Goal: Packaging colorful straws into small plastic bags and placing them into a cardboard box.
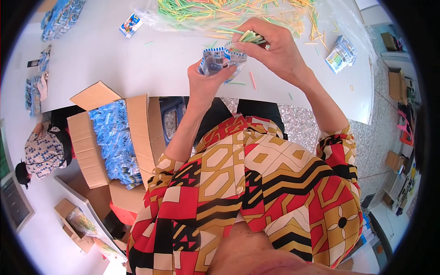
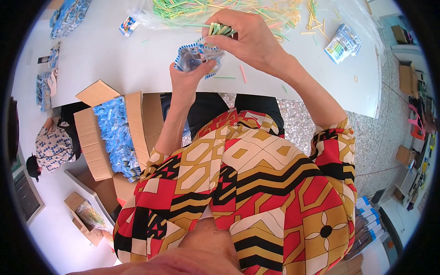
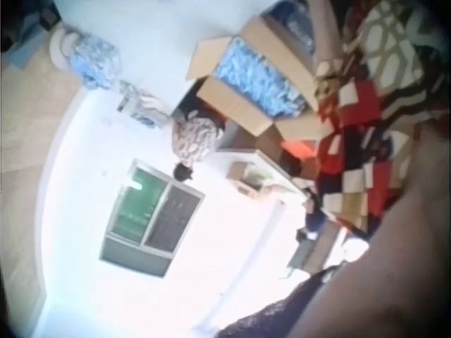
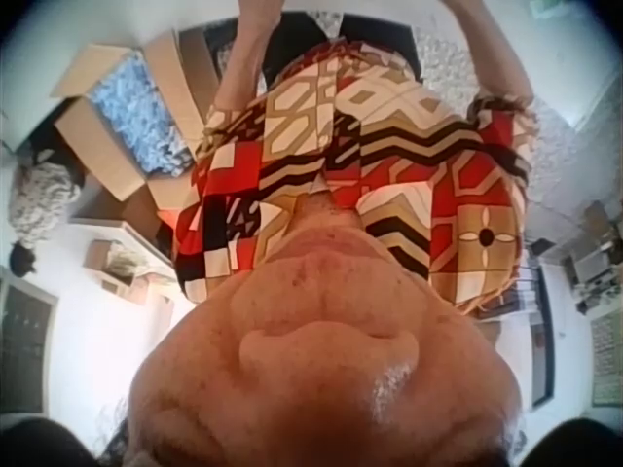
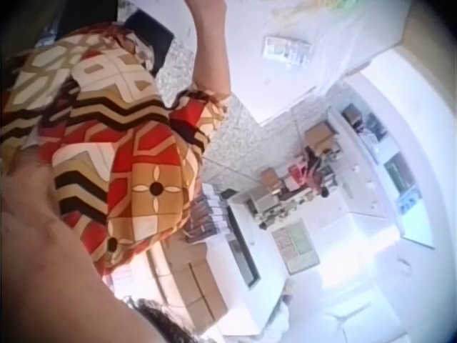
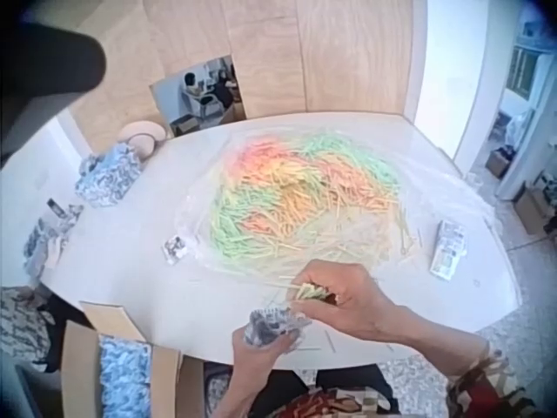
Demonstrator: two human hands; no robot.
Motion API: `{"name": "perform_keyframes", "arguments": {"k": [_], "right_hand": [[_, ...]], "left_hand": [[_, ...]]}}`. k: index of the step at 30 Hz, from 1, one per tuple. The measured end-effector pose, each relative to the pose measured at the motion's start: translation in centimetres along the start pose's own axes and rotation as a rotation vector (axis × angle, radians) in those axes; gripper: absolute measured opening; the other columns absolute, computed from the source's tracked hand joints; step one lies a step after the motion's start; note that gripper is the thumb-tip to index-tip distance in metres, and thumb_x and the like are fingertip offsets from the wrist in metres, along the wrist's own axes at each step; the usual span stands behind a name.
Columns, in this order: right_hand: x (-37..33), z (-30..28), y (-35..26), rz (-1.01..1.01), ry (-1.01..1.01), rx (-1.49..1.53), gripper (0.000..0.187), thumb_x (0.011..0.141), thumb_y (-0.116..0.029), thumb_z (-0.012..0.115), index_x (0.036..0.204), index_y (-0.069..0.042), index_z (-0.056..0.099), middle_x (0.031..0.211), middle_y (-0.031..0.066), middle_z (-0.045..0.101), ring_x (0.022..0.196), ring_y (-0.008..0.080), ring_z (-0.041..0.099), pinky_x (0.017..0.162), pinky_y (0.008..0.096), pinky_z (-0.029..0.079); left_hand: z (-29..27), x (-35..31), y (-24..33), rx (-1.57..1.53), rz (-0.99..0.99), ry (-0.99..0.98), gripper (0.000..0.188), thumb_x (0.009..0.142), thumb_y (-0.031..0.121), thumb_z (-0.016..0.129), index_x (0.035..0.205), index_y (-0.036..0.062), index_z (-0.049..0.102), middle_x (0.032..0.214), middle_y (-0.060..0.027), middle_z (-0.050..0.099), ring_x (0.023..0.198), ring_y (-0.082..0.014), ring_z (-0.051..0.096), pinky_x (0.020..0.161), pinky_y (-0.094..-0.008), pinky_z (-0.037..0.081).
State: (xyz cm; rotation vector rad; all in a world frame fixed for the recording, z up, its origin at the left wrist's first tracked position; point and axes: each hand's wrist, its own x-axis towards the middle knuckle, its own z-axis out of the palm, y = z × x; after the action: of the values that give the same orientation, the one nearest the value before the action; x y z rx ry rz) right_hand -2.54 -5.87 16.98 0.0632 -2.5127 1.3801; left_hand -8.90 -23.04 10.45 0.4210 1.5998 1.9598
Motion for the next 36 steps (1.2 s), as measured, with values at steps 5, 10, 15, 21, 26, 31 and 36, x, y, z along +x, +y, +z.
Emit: {"name": "perform_keyframes", "arguments": {"k": [5,10,15,21,26,31,36], "right_hand": [[0.3,-0.1,0.6,0.034,-0.031,0.019,0.014,0.086,-0.010,0.061,0.099,-0.005,0.060,0.085,-0.0017,0.056,0.072,0.0038,0.051,0.062,0.0195,0.043],[0.5,-0.4,0.7,0.125,-0.056,0.203,0.019,0.087,-0.012,0.061,0.105,-0.007,0.062,0.082,-0.0037,0.054,0.068,0.0021,0.047,0.060,0.0180,0.040],[0.7,-0.5,0.9,0.195,-0.056,0.220,0.018,0.088,-0.013,0.058,0.105,-0.007,0.063,0.077,-0.0054,0.054,0.064,0.0008,0.043,0.055,0.0168,0.035],[0.6,-0.4,0.0,-0.024,-0.045,0.010,0.014,0.086,-0.011,0.060,0.099,-0.009,0.065,0.075,-0.0066,0.055,0.057,0.0007,0.039,0.050,0.0177,0.032],[1.2,-0.7,-0.9,0.021,-0.068,-0.040,0.015,0.084,-0.011,0.062,0.098,-0.010,0.065,0.076,-0.0083,0.056,0.057,-0.0004,0.038,0.050,0.0173,0.031],[2.5,-1.6,-0.6,0.011,0.007,-0.073,0.015,0.085,-0.009,0.060,0.100,-0.008,0.064,0.081,-0.0072,0.057,0.066,0.0005,0.045,0.058,0.0169,0.037],[3.5,-4.2,-4.1,-0.485,-0.047,-0.018,0.006,0.080,-0.004,0.061,0.086,-0.002,0.060,0.084,0.0098,0.061,0.079,0.0225,0.060,0.069,0.0298,0.047]], "left_hand": [[0.5,0.2,0.1,-0.064,-0.028,-0.003,0.018,0.073,0.001,0.071,0.089,-0.0008,0.065,0.081,-0.0034,0.065,0.071,-0.0079,0.059,0.065,-0.0221,0.049],[0.4,0.5,0.0,-0.035,-0.022,0.003,0.018,0.072,0.002,0.072,0.089,-0.0003,0.066,0.081,-0.0032,0.065,0.071,-0.0079,0.059,0.065,-0.0224,0.048],[0.2,0.7,-0.1,-0.031,-0.005,0.007,0.017,0.072,0.003,0.073,0.088,-0.0001,0.066,0.080,-0.0025,0.065,0.070,-0.0070,0.058,0.064,-0.0220,0.047],[-0.2,0.7,-0.3,0.019,0.016,0.013,0.016,0.073,0.003,0.071,0.088,-0.0001,0.067,0.078,-0.0021,0.065,0.069,-0.0066,0.057,0.063,-0.0210,0.047],[-0.1,0.6,0.0,0.014,0.004,0.009,0.016,0.073,0.003,0.071,0.088,-0.0002,0.067,0.078,-0.0022,0.065,0.069,-0.0065,0.057,0.063,-0.0207,0.047],[0.0,0.5,-0.1,-0.022,-0.001,-0.007,0.015,0.073,0.003,0.071,0.087,-0.0002,0.066,0.077,-0.0018,0.064,0.068,-0.0062,0.057,0.063,-0.0209,0.047],[-1.0,0.7,-0.7,0.034,0.044,0.013,0.013,0.073,0.004,0.071,0.085,-0.0002,0.065,0.075,0.0002,0.063,0.066,-0.0048,0.054,0.061,-0.0203,0.045]]}}
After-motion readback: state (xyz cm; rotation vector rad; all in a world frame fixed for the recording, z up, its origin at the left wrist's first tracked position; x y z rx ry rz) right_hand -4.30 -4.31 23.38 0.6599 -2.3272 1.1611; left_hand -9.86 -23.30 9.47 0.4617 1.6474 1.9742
